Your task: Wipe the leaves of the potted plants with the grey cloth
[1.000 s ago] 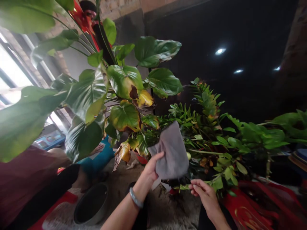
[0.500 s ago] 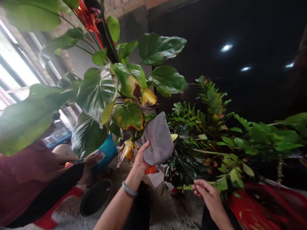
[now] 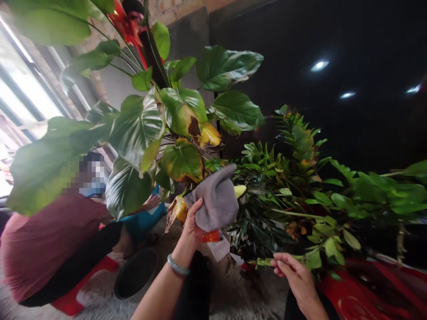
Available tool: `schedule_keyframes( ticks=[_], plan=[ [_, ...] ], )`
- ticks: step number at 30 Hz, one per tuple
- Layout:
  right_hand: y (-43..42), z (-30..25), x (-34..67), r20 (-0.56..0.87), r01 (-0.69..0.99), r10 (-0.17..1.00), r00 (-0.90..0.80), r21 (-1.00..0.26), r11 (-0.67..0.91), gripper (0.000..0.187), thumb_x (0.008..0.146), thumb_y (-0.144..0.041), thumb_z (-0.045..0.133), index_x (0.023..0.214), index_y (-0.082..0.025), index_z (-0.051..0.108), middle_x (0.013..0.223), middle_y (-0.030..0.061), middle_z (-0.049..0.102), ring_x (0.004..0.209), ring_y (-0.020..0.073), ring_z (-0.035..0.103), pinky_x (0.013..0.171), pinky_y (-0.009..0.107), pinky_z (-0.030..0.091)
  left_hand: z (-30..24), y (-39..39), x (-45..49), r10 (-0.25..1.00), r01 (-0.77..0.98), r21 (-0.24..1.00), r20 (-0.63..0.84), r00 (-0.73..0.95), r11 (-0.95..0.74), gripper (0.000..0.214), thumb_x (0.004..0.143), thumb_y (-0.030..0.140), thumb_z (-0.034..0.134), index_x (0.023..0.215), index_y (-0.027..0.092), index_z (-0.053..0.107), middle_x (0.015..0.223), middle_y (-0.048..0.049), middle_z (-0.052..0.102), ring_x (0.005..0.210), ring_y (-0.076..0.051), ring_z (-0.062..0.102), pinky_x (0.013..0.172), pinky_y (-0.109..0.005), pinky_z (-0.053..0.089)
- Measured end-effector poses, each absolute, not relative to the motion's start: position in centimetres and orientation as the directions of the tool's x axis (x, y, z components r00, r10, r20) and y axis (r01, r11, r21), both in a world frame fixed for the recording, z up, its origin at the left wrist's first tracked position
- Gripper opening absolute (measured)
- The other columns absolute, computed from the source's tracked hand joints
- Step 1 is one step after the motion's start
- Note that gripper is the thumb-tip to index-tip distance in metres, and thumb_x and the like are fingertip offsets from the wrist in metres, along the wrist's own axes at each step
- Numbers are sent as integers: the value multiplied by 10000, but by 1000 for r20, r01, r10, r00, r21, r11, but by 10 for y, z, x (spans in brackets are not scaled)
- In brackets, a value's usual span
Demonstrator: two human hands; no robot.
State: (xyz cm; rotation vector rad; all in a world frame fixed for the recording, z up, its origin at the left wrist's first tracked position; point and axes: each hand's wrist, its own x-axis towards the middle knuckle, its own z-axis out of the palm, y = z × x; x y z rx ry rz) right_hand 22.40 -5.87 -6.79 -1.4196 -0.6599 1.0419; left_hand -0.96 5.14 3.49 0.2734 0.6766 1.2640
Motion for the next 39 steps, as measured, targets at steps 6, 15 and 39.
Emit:
schedule_keyframes(
  ticks=[6,15,39],
  plan=[
    [-60,-63,224,-223,-182,868,444,-971,-157,185,362,-366,763,509,-256,734,545,45,731,511,242,664,513,333,543,-30,7,7,754,-689,449,-619,220,569,213,724,199,690,890,66,693,691,-118,747,844,-296,726,918,-422,509],
    [-59,-64,225,-229,-168,863,450,-971,-170,165,357,-359,737,491,-262,725,520,48,723,476,238,658,487,327,540,-3,-2,-29,823,-709,497,-528,210,500,173,689,131,674,856,86,687,622,-75,731,642,-230,714,846,-363,541],
    [-57,-68,220,-179,-168,890,419,-979,-117,153,408,-364,743,512,-253,729,517,41,716,450,227,627,467,339,512,33,31,-16,882,-739,623,-464,-85,257,155,718,155,668,873,158,659,662,-32,733,640,-204,701,842,-373,535]
  ],
)
